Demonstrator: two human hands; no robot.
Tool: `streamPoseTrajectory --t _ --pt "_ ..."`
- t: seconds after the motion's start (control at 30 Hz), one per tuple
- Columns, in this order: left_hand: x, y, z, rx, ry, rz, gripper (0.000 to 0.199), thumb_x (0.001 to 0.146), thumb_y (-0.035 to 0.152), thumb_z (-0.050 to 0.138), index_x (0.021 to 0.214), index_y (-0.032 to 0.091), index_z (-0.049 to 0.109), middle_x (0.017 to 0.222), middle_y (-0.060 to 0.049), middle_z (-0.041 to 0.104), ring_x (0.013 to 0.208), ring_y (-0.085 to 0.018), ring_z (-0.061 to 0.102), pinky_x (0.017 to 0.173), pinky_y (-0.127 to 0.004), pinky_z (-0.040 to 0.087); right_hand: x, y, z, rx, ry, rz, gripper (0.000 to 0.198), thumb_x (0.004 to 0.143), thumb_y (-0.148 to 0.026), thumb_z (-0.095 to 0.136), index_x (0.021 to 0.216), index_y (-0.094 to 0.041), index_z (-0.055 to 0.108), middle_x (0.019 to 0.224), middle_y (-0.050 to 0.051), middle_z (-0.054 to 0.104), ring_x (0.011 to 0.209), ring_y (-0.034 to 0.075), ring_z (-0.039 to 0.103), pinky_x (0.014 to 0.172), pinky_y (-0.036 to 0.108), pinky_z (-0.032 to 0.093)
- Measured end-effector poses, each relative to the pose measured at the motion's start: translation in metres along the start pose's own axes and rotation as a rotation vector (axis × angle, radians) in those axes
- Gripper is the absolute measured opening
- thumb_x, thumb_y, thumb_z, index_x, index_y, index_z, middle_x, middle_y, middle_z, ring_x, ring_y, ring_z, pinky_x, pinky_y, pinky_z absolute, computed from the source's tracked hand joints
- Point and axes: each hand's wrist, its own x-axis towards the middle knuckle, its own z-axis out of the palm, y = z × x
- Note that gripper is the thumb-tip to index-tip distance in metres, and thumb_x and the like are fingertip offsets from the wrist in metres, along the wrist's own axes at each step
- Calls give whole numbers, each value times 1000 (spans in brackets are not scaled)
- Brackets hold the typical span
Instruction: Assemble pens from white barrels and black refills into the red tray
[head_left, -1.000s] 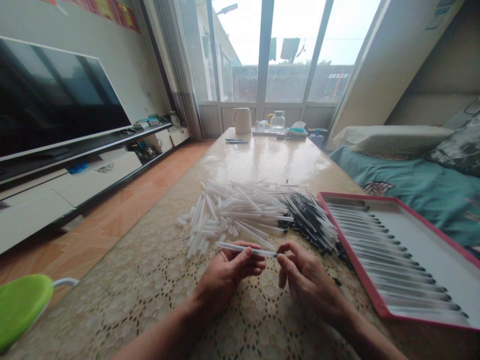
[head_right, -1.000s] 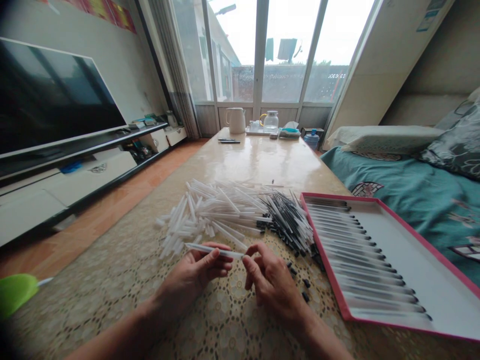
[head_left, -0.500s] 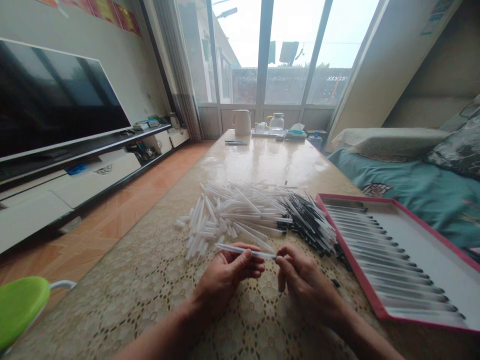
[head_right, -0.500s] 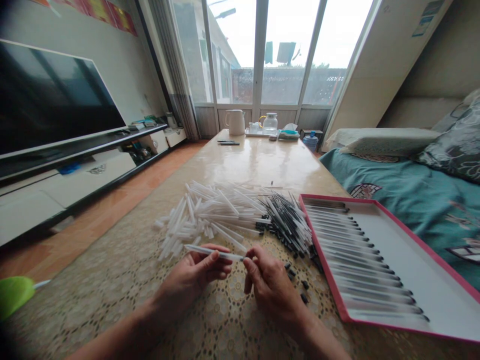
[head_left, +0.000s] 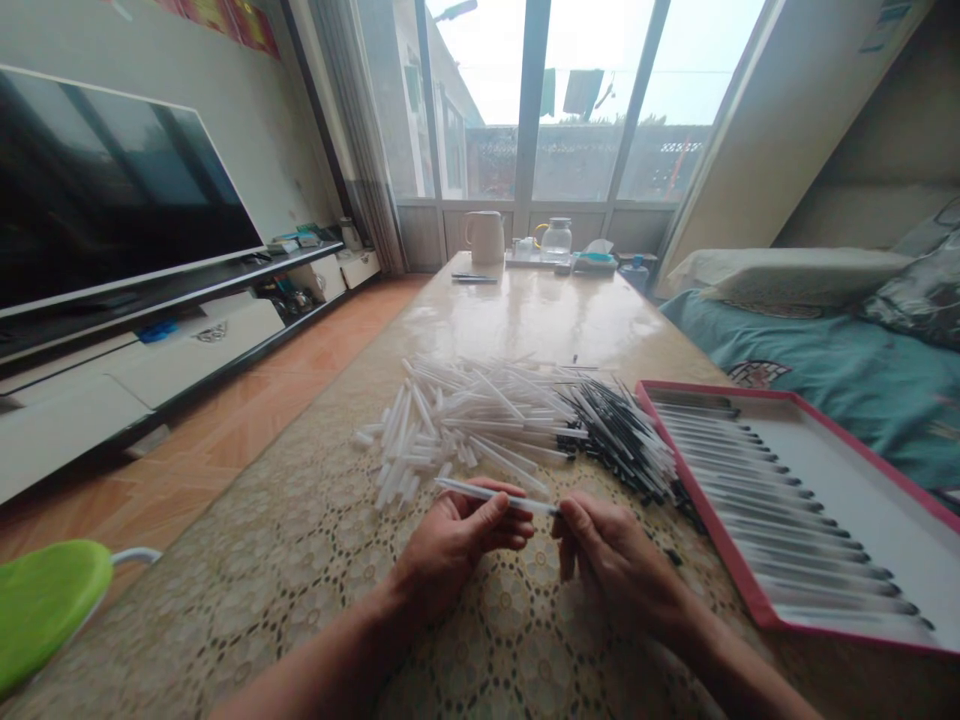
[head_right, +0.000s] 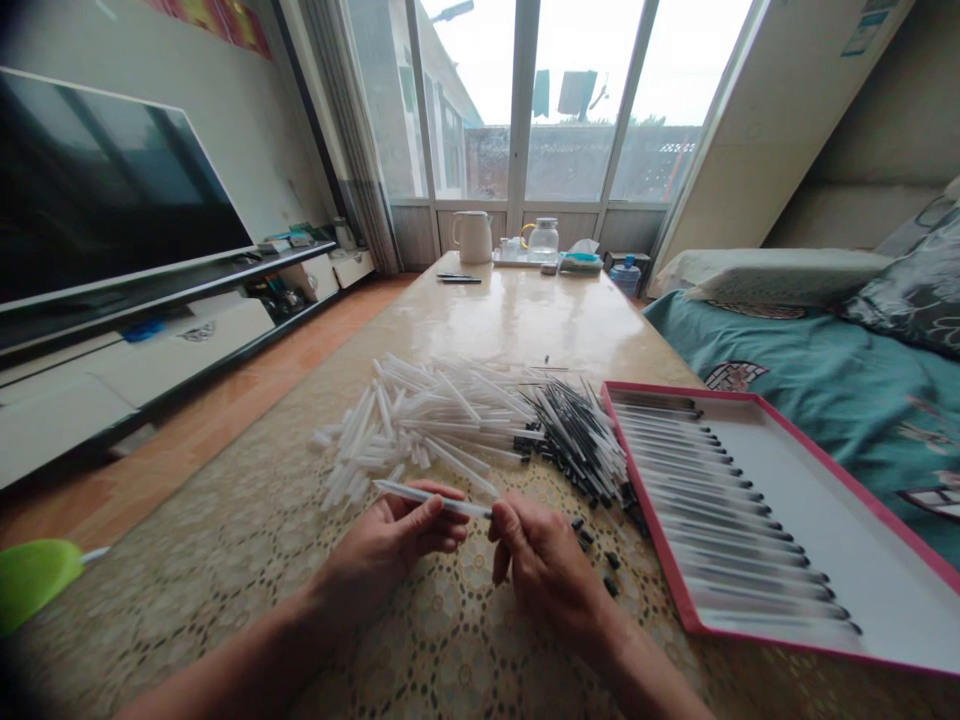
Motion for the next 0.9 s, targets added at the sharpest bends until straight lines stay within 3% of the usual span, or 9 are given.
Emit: streamPoseTrajectory --t 0.13,0.33,0.5,0.7,0.9 --pt "0 0 1 -15 10 19 21 75 27 69 89 10 68 78 -11 73 70 -17 68 67 -27 52 -1 -2 -1 53 -42 37 30 92 -46 38 90 -18 49 57 -1 63 45 10 50 45 20 35" --pt "1 0 0 10 -5 7 21 77 26 68 90 9 67 75 -10 73 69 -16 68 67 -27 53 -1 -2 -1 51 -39 41 44 94 -48 27 71 -18 49 53 0 58 42 8 46 43 19 34" --pt "1 -2 -2 -12 -17 25 22 78 26 67 92 10 66 79 -10 73 70 -16 68 67 -26 53 -1 -1 -1 80 -56 53 29 92 -45 39 90 -18 48 57 -1 61 44 9 48 45 19 35" --pt "0 -2 -1 12 -22 19 21 78 25 67 91 10 66 75 -9 73 70 -16 68 67 -26 53 -2 2 1 74 -50 43 42 94 -48 29 72 -18 48 53 -1 58 40 7 45 43 19 34" --pt "0 -3 -2 8 -24 33 20 78 26 66 92 10 66 78 -9 73 71 -16 68 68 -26 53 -1 0 1 129 -70 72 34 93 -48 33 81 -19 47 55 -2 59 37 7 44 38 18 31"
